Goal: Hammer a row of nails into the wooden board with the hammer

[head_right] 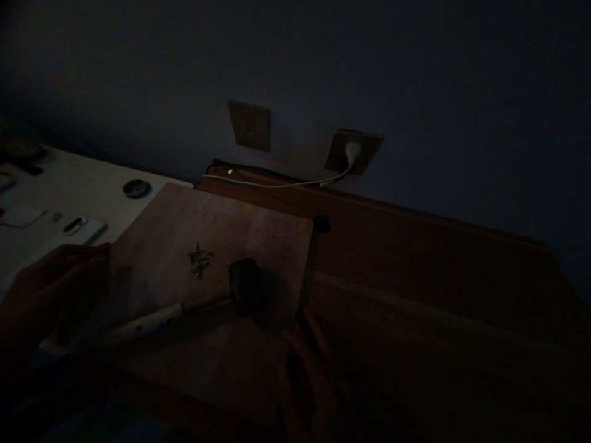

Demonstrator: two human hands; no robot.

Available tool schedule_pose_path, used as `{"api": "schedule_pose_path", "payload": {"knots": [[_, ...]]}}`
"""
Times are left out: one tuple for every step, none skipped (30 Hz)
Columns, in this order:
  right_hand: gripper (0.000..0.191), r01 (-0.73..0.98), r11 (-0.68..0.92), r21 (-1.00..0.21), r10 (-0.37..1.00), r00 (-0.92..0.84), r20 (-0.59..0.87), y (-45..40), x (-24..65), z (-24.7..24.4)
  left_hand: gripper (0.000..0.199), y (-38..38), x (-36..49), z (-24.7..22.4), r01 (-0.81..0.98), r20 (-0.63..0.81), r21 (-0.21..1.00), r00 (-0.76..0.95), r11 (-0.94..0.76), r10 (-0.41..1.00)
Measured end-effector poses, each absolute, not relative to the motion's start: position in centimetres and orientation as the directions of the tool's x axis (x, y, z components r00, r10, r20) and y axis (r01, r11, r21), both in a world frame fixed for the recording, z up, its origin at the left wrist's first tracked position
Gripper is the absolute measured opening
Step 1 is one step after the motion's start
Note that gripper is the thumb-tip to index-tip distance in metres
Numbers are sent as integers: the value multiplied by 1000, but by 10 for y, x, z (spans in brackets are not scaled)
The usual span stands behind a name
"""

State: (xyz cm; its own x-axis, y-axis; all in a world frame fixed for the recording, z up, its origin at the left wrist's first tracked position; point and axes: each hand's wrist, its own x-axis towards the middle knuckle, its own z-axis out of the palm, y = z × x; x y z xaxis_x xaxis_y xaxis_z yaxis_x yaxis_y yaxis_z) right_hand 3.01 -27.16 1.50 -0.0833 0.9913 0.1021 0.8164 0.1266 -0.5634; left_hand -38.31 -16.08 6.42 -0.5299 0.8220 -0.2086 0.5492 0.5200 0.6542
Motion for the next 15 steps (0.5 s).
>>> {"api": "schedule_pose_path", "payload": {"knots": [[39,817,154,-555,988,-109,114,-270,28,15,50,-160,-386,62,557,-197,643,-544,526,816],[40,818,178,-547,984,-131,125,-268,27,13,51,-160,-388,60,575,-182,632,-542,520,821],[40,818,192,-543,981,-144,130,-266,28,12,51,-160,-389,58,604,-152,620,-533,500,832],[40,815,191,-548,981,-149,121,-264,30,10,52,-161,-388,56,638,-126,599,-521,484,844],[39,810,174,-561,985,-138,105,-264,33,8,53,-162,-386,56,671,-117,566,-510,479,852],[37,801,141,-582,990,-112,86,-264,36,6,54,-162,-383,56,697,-117,524,-510,489,852],[36,785,104,-611,995,-80,68,-264,40,4,54,-163,-379,57,719,-123,482,-511,501,851],[35,763,72,-643,997,-51,51,-265,44,3,53,-165,-373,58,740,-119,448,-507,502,854],[34,739,35,-673,999,-14,36,-267,50,2,51,-166,-367,59,761,-112,428,-491,488,864],[34,714,-9,-700,999,30,18,-269,56,1,48,-168,-360,59,783,-101,421,-462,458,881],[35,692,-67,-719,996,89,-7,-271,63,1,46,-170,-353,60,803,-83,425,-425,417,902],[38,672,-143,-726,986,157,-49,-273,72,2,43,-173,-345,60,820,-73,432,-383,375,921],[42,654,-235,-719,966,237,-100,-274,81,3,41,-175,-337,59,831,-73,442,-341,337,937],[48,635,-336,-696,933,328,-152,-275,91,6,38,-177,-329,59,837,-76,458,-298,299,952],[55,615,-435,-657,888,415,-200,-277,101,8,36,-180,-321,58,840,-82,478,-246,255,966]]}}
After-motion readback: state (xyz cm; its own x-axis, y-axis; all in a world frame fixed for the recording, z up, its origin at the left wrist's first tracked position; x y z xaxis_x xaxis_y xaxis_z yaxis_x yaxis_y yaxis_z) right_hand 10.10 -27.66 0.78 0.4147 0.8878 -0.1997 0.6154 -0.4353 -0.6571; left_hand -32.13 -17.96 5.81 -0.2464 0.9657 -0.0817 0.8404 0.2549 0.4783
